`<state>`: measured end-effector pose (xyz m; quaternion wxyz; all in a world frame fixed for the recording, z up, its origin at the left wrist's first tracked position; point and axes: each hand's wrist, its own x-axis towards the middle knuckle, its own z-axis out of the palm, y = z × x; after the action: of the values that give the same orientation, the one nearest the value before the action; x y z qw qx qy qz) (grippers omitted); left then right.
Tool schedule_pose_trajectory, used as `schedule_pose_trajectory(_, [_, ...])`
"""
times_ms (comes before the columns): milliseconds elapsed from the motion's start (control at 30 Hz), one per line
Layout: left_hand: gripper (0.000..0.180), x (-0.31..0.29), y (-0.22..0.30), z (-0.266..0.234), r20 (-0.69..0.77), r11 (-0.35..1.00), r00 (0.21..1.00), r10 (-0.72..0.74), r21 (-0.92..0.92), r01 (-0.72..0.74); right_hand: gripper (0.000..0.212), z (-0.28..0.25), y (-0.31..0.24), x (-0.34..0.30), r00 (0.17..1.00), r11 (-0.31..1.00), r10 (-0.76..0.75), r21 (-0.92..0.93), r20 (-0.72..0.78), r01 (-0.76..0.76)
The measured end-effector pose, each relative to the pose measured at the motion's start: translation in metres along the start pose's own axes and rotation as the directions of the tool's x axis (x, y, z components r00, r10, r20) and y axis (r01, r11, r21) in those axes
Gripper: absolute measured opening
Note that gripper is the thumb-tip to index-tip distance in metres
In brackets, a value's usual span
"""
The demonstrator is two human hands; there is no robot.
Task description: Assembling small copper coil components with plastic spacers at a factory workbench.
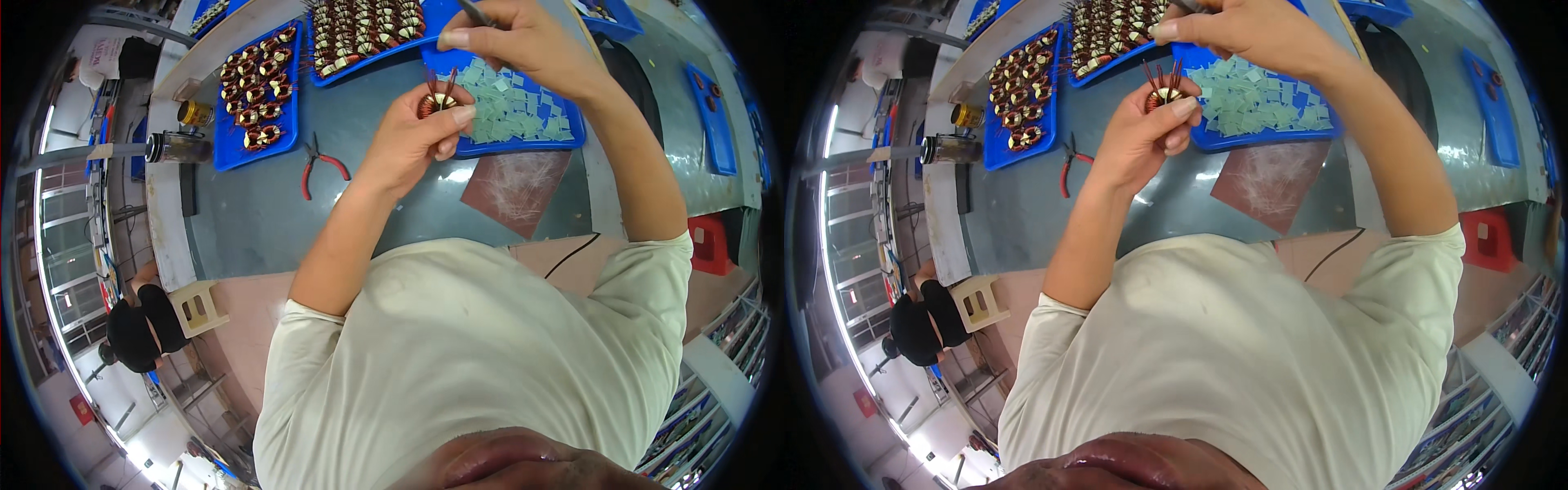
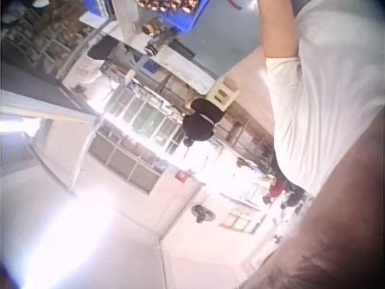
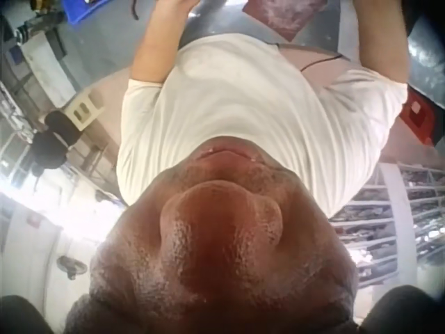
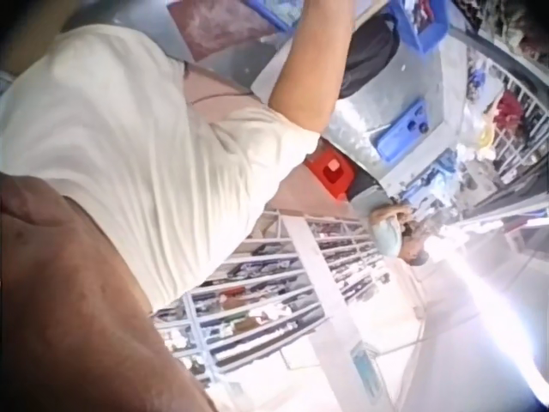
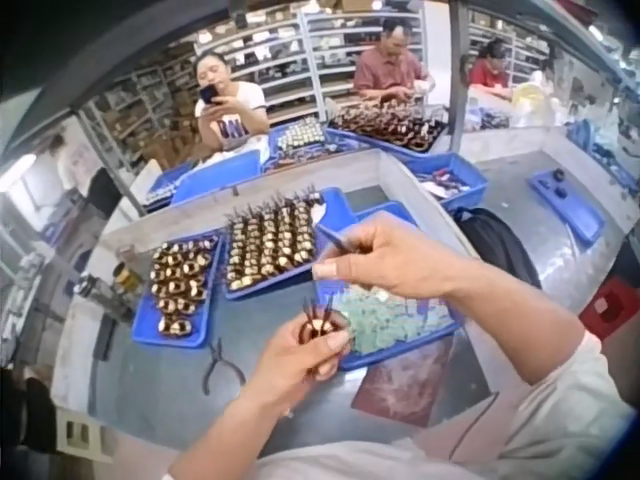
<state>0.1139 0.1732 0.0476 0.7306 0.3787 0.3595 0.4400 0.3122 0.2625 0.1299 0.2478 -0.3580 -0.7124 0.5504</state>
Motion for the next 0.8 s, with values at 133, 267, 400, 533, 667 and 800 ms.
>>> schedule_pose_trajectory(133, [0.034, -0.006, 0.005, -0.008, 0.084, 0.986, 0.996, -0.005, -0.165, 0.019, 0.024, 0.001, 0.003, -0.001, 0.994, 0.991, 0.108, -0.076, 0.001, -0.108])
schedule_pose_trajectory(267, [0.033, -0.007, 0.003, -0.011, 0.073, 0.993, 0.997, 0.02, -0.122, -0.011, 0.025, 0.014, 0.015, 0.002, 0.999, 0.981, -0.025, -0.19, 0.039, 0.032])
schedule_pose_trajectory(400, [0.033, -0.005, -0.004, -0.01, 0.044, 0.999, 0.998, 0.049, 0.005, -0.049, 0.025, 0.031, 0.023, 0.003, 0.998, 0.996, 0.016, -0.094, 0.059, -0.01])
schedule_pose_trajectory(533, [0.031, -0.004, -0.016, -0.016, 0.005, 0.981, 0.997, 0.072, 0.181, -0.071, 0.024, 0.047, 0.028, 0.003, 0.998, 0.998, 0.054, -0.028, 0.037, -0.053])
schedule_pose_trajectory(667, [0.031, -0.007, -0.018, -0.024, -0.002, 0.99, 1.0, 0.011, 0.138, -0.01, 0.023, 0.055, 0.038, 0.004, 0.995, 0.994, 0.088, -0.068, 0.052, -0.085])
schedule_pose_trajectory(800, [0.033, -0.014, -0.019, -0.026, 0.022, 0.988, 0.999, -0.044, 0.147, 0.041, 0.021, 0.055, 0.04, 0.004, 0.98, 0.982, 0.113, -0.17, 0.161, -0.085])
